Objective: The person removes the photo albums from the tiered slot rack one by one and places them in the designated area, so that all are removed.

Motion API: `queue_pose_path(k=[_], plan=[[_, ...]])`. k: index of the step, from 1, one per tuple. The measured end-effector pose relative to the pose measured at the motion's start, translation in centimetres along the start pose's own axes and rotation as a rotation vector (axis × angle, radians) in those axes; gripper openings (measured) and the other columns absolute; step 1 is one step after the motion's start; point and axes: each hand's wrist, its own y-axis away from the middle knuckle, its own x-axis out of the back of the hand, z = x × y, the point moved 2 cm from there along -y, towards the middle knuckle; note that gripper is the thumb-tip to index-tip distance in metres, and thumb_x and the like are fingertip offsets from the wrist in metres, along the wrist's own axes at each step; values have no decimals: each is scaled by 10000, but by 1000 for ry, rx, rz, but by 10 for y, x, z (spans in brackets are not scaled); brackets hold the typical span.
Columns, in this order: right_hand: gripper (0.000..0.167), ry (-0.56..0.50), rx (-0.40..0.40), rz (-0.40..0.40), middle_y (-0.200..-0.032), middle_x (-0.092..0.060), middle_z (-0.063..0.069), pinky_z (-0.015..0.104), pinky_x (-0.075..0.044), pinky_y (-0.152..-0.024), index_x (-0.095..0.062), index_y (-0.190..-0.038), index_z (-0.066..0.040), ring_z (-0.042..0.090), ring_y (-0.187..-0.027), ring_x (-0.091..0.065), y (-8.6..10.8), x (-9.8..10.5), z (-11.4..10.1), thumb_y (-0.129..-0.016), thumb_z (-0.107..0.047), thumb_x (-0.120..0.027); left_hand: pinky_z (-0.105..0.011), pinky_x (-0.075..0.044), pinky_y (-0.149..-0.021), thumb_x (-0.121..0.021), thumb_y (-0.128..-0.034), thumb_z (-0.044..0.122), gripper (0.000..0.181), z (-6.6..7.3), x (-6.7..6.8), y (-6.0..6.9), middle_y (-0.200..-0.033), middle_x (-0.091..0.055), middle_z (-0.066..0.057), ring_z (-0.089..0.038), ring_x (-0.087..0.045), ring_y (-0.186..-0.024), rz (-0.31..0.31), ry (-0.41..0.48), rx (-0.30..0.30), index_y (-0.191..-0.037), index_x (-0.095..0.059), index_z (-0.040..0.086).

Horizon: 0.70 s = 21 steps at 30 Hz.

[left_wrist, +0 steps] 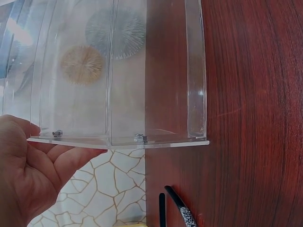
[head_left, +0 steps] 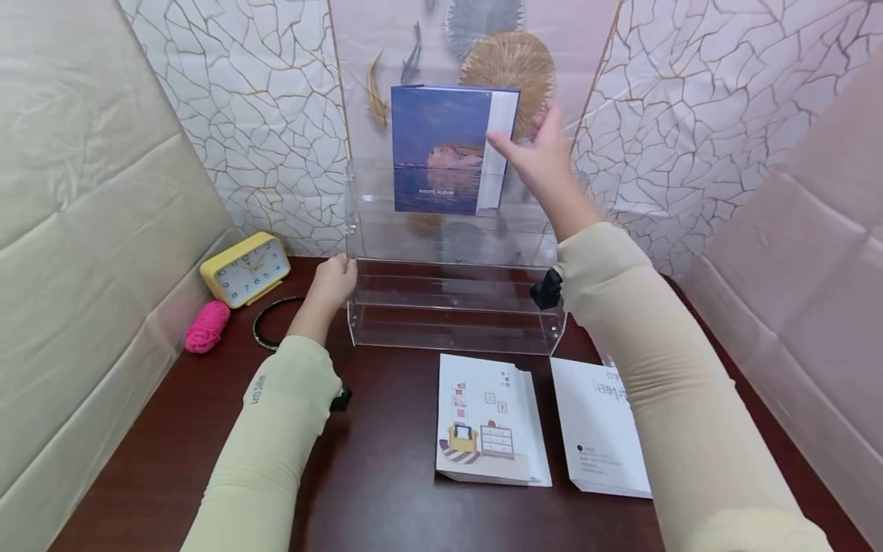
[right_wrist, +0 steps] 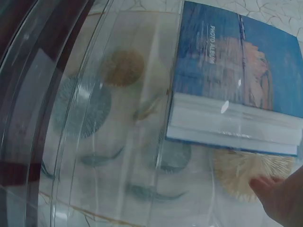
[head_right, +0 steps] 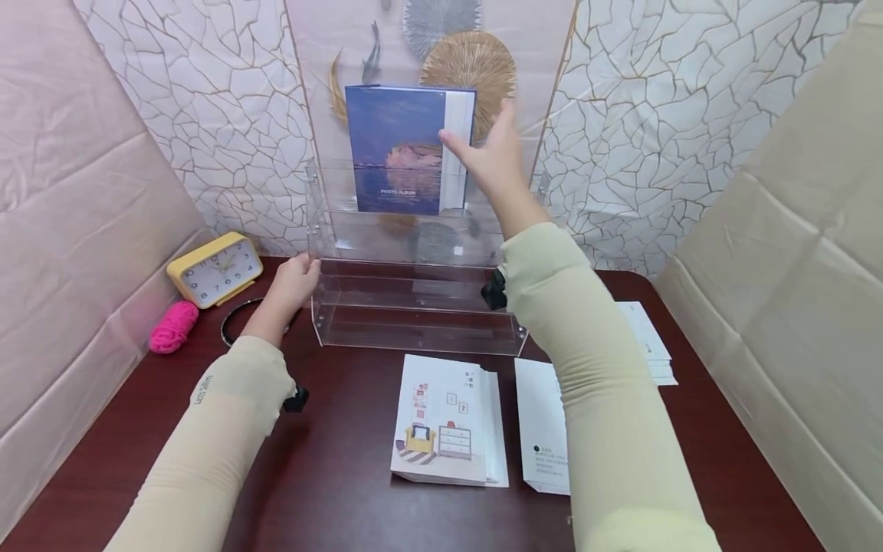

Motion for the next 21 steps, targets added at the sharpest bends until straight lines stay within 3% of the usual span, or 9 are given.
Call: queue_pose_path(k=[5,9,12,21], plan=[[1053,35,-34,-62,-1356,-418,123,292,-376,-976,-71,-1471,-125,193,-1213,-444,-4,-13,8,-742,-503,-731,-447,-440,-787,-286,-1017,230,349,1,-4,1,-886,-508,-230,-343,-522,-864,-22,-10,10,-999,-493,-50],[858,130,-30,-76,-1227,-455,82,295,-404,-890,-289,-1346,-85,175,-1068,-454,-7,-15,13,-742,-502,-732,-403,-457,-688,-288,-1019,232,320,2,-4,0,-770,-467,-171,-313,-512,-732,-17,-15,9,-850,-440,8],[764,196,-24,-97,-1155,-464,66,295,-410,-849,-365,-1245,-67,165,-1005,-450,-10,-16,13,-741,-510,-729,-379,-455,-650,-299,-1019,226,313,4,-4,-1,-721,-444,-136,-294,-499,-687,2,-14,2,-798,-417,37],[782,199,-55,-164,-1300,-444,93,273,-400,-951,-292,-1339,-57,168,-1163,-455,-15,-24,8,-791,-409,-725,-414,-456,-711,-301,-1019,212,296,3,0,4,-739,-459,-152,-318,-529,-766,17,-15,5,-819,-421,30]])
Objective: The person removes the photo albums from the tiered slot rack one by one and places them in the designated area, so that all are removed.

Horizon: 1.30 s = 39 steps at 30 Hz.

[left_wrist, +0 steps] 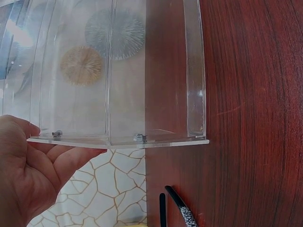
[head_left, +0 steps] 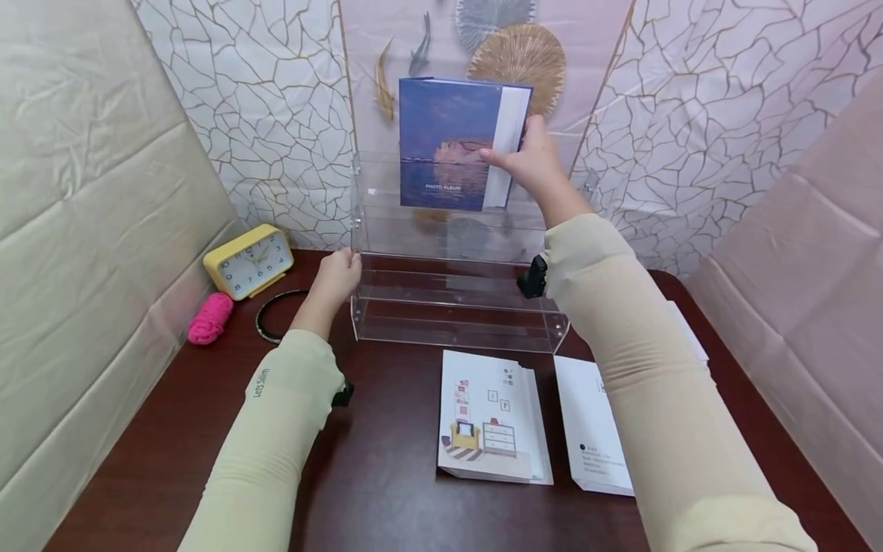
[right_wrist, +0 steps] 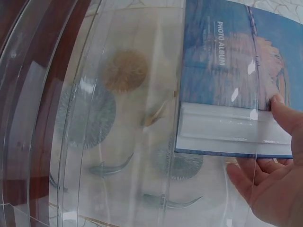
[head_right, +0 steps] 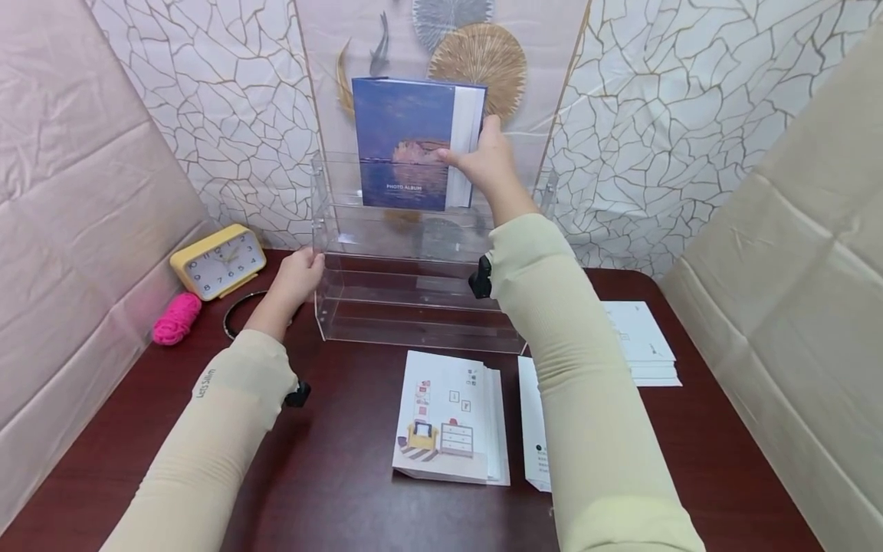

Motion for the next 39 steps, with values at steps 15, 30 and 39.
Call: queue_pose_path(k=[15,30,39], plan=[[714,-34,26,102,-1310,-465,79,238,-371,-953,-341,-1304,-49,148,-1146,-452,-9,-5,-24,-792,-338,-747,-423,-476,-751,-294,-1018,233,320,-3,-3,-4,-844,-519,-206,-321,-550,-849,-26,22,20,-911,-472,-11],[655,92,125,40,-1319,-472,38,256,-325,-989,-322,-1331,-131,155,-1175,-443,-16,-17,-64,-848,-415,-659,-345,-482,-602,-308,-1016,233,295,-5,0,-4,-708,-451,-114,-251,-518,-646,-12,42,32,-824,-425,43],[601,18,156,79,-1327,-473,53,203,-305,-992,-322,-1296,-99,131,-1190,-439,-16,-20,-63,-864,-340,-661,-359,-470,-625,-302,-1020,243,298,-4,-1,-4,-726,-450,-117,-264,-496,-672,-26,36,38,-839,-428,43]])
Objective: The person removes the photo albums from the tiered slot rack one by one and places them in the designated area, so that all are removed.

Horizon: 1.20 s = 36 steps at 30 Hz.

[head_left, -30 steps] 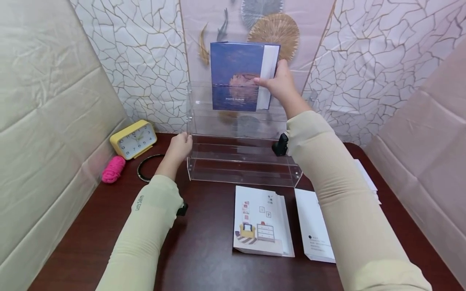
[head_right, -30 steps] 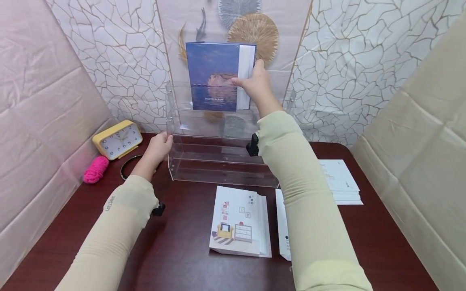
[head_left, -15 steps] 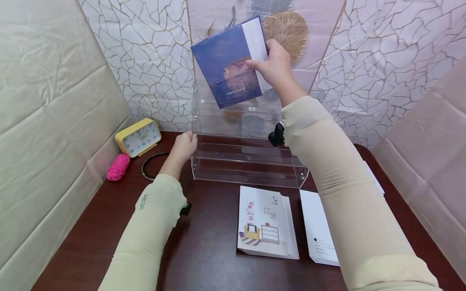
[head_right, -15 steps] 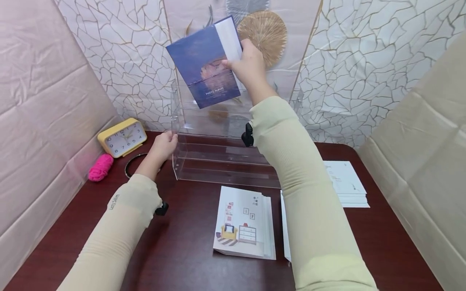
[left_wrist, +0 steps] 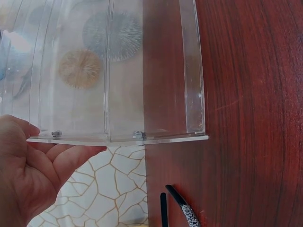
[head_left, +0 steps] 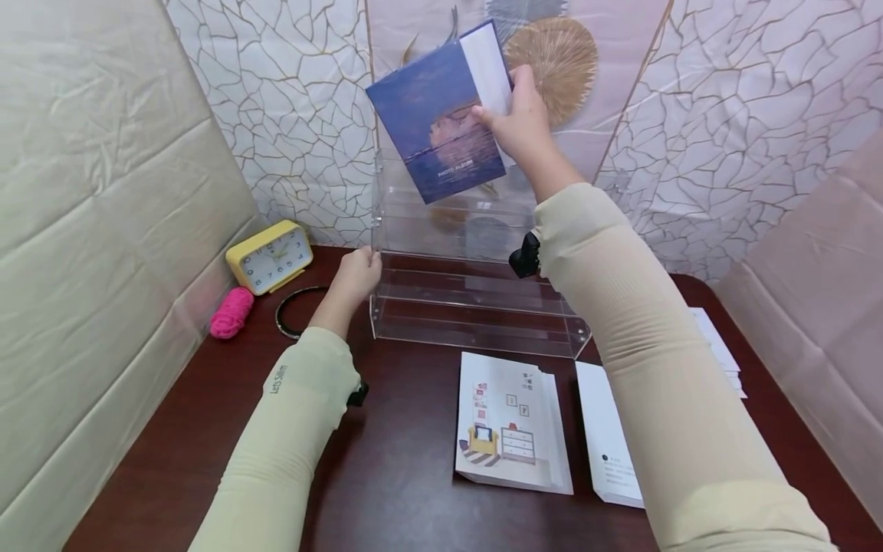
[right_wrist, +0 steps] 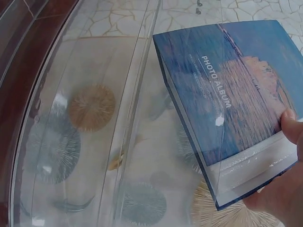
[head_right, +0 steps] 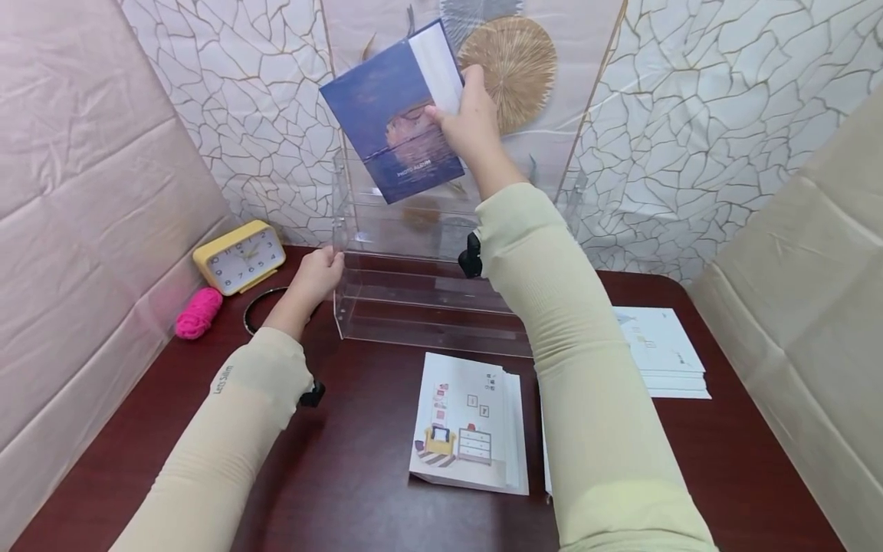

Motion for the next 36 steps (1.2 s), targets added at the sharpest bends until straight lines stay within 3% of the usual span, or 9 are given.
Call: queue_pose_path(k=[4,18,24,27,30,34,36], plan=[[579,-32,28,42,-1316,-478,54,186,-304,-985,-335,-1275,-87,121,-1179,-443,-1,7,0,-861,-317,-668,-354,-463,-615,-307,-1020,241,299,3,0,0,-721,-450,-117,-263,-492,-667,9,-6,-8,-825,-424,46],[567,-205,3,175,-1303,-410,16,113,-300,-946,-323,-1291,-98,90,-1179,-393,-6,40,4,-867,-258,-663,-357,-470,-637,-310,-1015,231,299,4,0,2,-713,-457,-118,-269,-522,-697,16,-26,-3,-812,-428,46],[512,-343,1,230,-1252,-420,-2,76,-301,-901,-308,-1231,-122,80,-1144,-403,2,53,4,-869,-186,-664,-360,-466,-637,-313,-1015,227,301,2,2,1,-708,-448,-117,-273,-508,-685,25,-24,-6,-804,-429,45],[436,-452,16,265,-1204,-425,6,97,-310,-909,-314,-1141,-126,89,-1126,-417,19,62,-2,-870,-129,-656,-360,-462,-635,-315,-1014,229,302,1,2,1,-709,-447,-116,-272,-502,-684,31,-23,-11,-799,-427,48],[381,-661,84,281,-1170,-446,43,145,-341,-924,-325,-1070,-96,120,-1108,-440,44,72,-6,-861,-15,-633,-367,-457,-645,-322,-1010,218,301,0,3,1,-704,-445,-117,-277,-501,-693,50,-36,-22,-784,-426,48],[379,-916,186,228,-1152,-473,114,246,-394,-942,-331,-1062,-43,195,-1077,-475,87,79,0,-834,119,-587,-372,-452,-644,-319,-1008,218,304,-1,1,-1,-697,-439,-112,-276,-489,-685,47,-37,-26,-780,-428,50],[375,-934,237,177,-1146,-475,147,290,-411,-937,-326,-1080,-32,233,-1054,-486,113,78,8,-840,135,-562,-366,-446,-636,-314,-1009,225,309,-2,0,-2,-694,-439,-108,-270,-480,-672,41,-34,-35,-782,-433,51]])
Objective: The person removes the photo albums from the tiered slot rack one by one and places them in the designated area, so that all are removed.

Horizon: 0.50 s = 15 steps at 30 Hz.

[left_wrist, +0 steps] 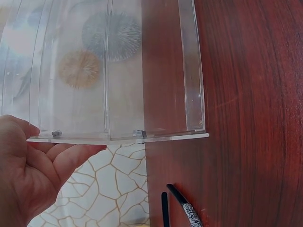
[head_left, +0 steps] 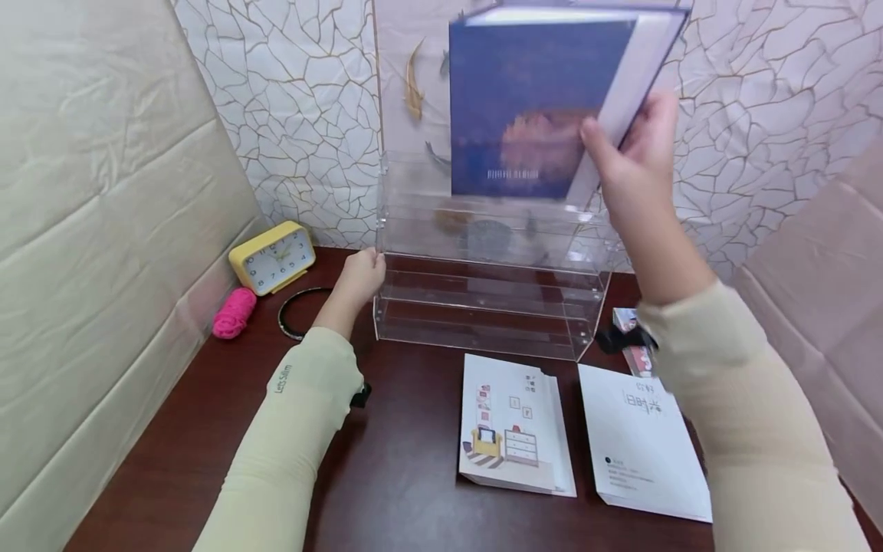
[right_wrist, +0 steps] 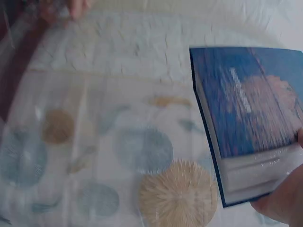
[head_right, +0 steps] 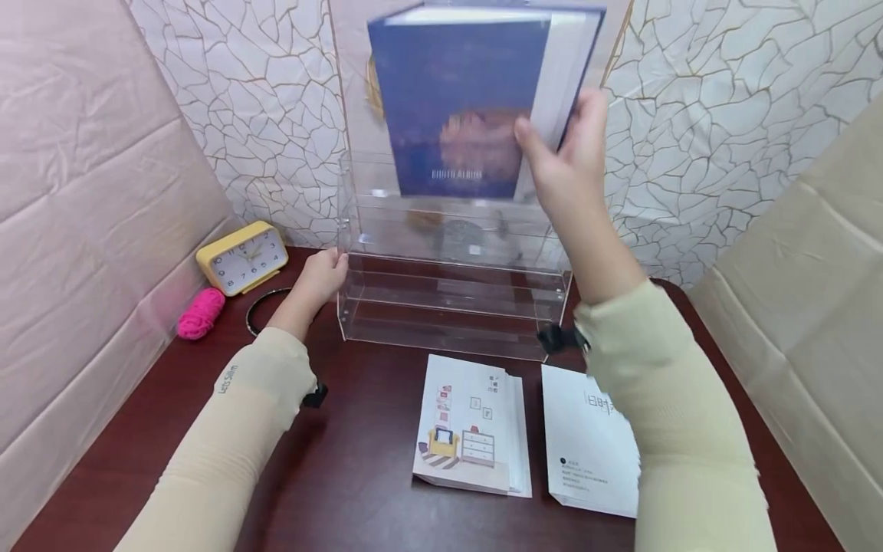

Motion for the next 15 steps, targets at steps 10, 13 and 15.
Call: queue_pose_path(k=[10,13,15], plan=[[299,237,-313,-149,-1057,-520,168,312,-533,-744,-300,-1149,-37,185,-866,-604,134,17,31,-935,-3,-507,-363,-460,-637,-312,-1011,229,303,0,-2,0,-716,-457,-118,-267,-507,-680,-13,10,4,-807,-446,49],[351,364,-516,-154,-1042,-513,215,336,-539,-716,-265,-1177,23,184,-796,-613,156,15,51,-943,-51,-517,-369,-459,-643,-318,-1010,225,301,0,-2,0,-722,-467,-124,-273,-513,-697,-5,-2,7,-807,-452,47],[394,432,-627,-175,-1044,-499,248,360,-539,-715,-253,-1187,65,214,-798,-607,167,13,67,-939,-62,-531,-373,-461,-651,-319,-1008,220,299,0,-1,0,-725,-470,-128,-279,-519,-711,-1,-12,8,-809,-453,43]])
